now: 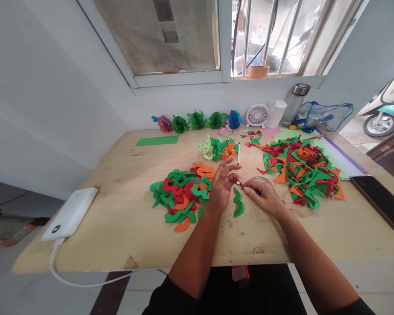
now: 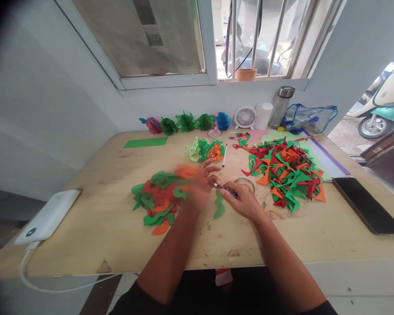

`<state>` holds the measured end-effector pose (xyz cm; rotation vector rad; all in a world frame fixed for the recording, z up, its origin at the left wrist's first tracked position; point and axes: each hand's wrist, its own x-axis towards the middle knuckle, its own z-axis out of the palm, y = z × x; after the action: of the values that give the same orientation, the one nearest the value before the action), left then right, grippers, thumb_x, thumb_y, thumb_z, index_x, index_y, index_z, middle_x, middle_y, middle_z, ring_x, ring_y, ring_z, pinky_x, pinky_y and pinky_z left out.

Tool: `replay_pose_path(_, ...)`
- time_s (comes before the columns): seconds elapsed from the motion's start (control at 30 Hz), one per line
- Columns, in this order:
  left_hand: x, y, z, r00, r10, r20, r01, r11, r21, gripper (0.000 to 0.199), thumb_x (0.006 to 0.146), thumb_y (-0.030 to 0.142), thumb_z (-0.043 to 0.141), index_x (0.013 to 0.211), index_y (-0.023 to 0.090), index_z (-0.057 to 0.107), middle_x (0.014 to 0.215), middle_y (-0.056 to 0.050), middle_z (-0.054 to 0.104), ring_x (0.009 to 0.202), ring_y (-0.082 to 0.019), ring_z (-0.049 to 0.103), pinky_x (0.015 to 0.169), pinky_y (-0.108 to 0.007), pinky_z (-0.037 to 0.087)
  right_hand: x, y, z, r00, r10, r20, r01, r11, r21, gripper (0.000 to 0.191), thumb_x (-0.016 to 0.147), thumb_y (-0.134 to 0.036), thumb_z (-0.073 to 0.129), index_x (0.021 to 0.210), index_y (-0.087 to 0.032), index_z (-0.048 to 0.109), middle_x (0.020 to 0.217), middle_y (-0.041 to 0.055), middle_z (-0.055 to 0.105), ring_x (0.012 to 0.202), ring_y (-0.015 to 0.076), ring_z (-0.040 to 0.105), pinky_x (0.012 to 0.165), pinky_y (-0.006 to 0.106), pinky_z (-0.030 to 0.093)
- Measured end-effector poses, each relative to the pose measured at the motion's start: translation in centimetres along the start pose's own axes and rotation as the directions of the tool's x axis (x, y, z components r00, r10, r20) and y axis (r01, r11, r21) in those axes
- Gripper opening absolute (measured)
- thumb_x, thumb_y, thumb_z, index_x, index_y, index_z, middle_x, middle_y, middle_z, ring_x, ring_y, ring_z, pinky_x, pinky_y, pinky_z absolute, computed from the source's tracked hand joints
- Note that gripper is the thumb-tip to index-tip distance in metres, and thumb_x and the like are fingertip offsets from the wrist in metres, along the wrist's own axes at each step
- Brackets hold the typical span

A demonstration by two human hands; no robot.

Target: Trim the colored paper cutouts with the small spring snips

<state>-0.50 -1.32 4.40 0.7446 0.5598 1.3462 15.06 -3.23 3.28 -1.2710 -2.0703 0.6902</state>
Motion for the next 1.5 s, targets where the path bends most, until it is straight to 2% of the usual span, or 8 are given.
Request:
replay_pose_path(0.3,0.0,0.0,0.0,1.0,0.013,-0.002,-0.013,0.999,0.048,0.048,0.074,0.05,0.061,0.109,0.018,0.054,0.086,-0.004,0.063,0.052,-0.008,0.052,0.051,-0.024,0.041,-0.1,0.2,0.2,0.998,-0.01,0.068,0.01,1.0,0.009,0.037,0.089,-0.046,0.042,0.08,-0.017,0.063,0.063,0.0013,0.058,0.057,0.0114,0.049,0.056,0.023,0.034)
replay_pose_path(0.63,-0.1,0.4,0.0,1.0,-0.013,-0.003,0.013,0.997,0.07,0.044,0.073,0.046,0.064,0.106,0.018,0.056,0.087,-0.004,0.063,0.052,-0.008,0.055,0.052,-0.024,0.042,-0.1,0.3,0.2,0.998,0.008,0.064,-0.006,0.999,-0.039,0.035,0.088,-0.046,0.044,0.081,-0.017,0.063,0.063,0.0019,0.059,0.058,0.012,0.05,0.057,0.024,0.034)
replay_pose_path(0.83,-0.1,0.3,0.0,1.0,0.017,0.026,-0.02,0.992,0.124,0.041,0.069,0.04,0.068,0.102,0.017,0.059,0.085,-0.003,0.064,0.051,-0.007,0.056,0.056,-0.025,0.045,-0.1,0.2,0.1,0.999,0.007,0.032,-0.005,0.997,-0.075,0.035,0.088,-0.045,0.044,0.079,-0.017,0.064,0.061,0.0016,0.058,0.057,0.0121,0.05,0.058,0.024,0.033)
replay_pose_path(1.17,0.0,0.1,-0.1,0.999,0.03,0.016,-0.032,0.986,0.164,0.039,0.071,0.04,0.067,0.102,0.017,0.061,0.085,-0.003,0.064,0.052,-0.008,0.057,0.056,-0.025,0.045,-0.2,0.0,0.0,0.999,0.015,0.033,-0.011,0.993,-0.121,0.035,0.087,-0.045,0.045,0.082,-0.017,0.065,0.066,0.0036,0.061,0.06,0.0132,0.052,0.06,0.024,0.035)
replay_pose_path(1.3,0.2,-0.2,-0.5,0.998,0.068,-0.006,-0.065,0.98,0.187,0.036,0.07,0.037,0.069,0.1,0.017,0.062,0.084,-0.003,0.064,0.057,-0.009,0.059,0.057,-0.025,0.046,-0.3,-0.1,-0.1,0.999,0.033,0.011,-0.031,0.986,-0.166,0.034,0.087,-0.045,0.045,0.081,-0.018,0.064,0.065,0.0035,0.06,0.06,0.0135,0.052,0.059,0.024,0.034)
replay_pose_path(1.5,0.5,-1.0,-1.1,0.984,0.176,-0.042,-0.156,0.943,0.293,0.03,0.073,0.029,0.067,0.101,0.018,0.063,0.086,-0.004,0.064,0.062,-0.01,0.062,0.063,-0.026,0.049,-0.3,-0.1,0.1,0.995,0.062,-0.082,-0.082,0.963,-0.256,0.035,0.087,-0.047,0.045,0.084,-0.018,0.065,0.067,0.0044,0.062,0.063,0.0146,0.055,0.059,0.024,0.033)
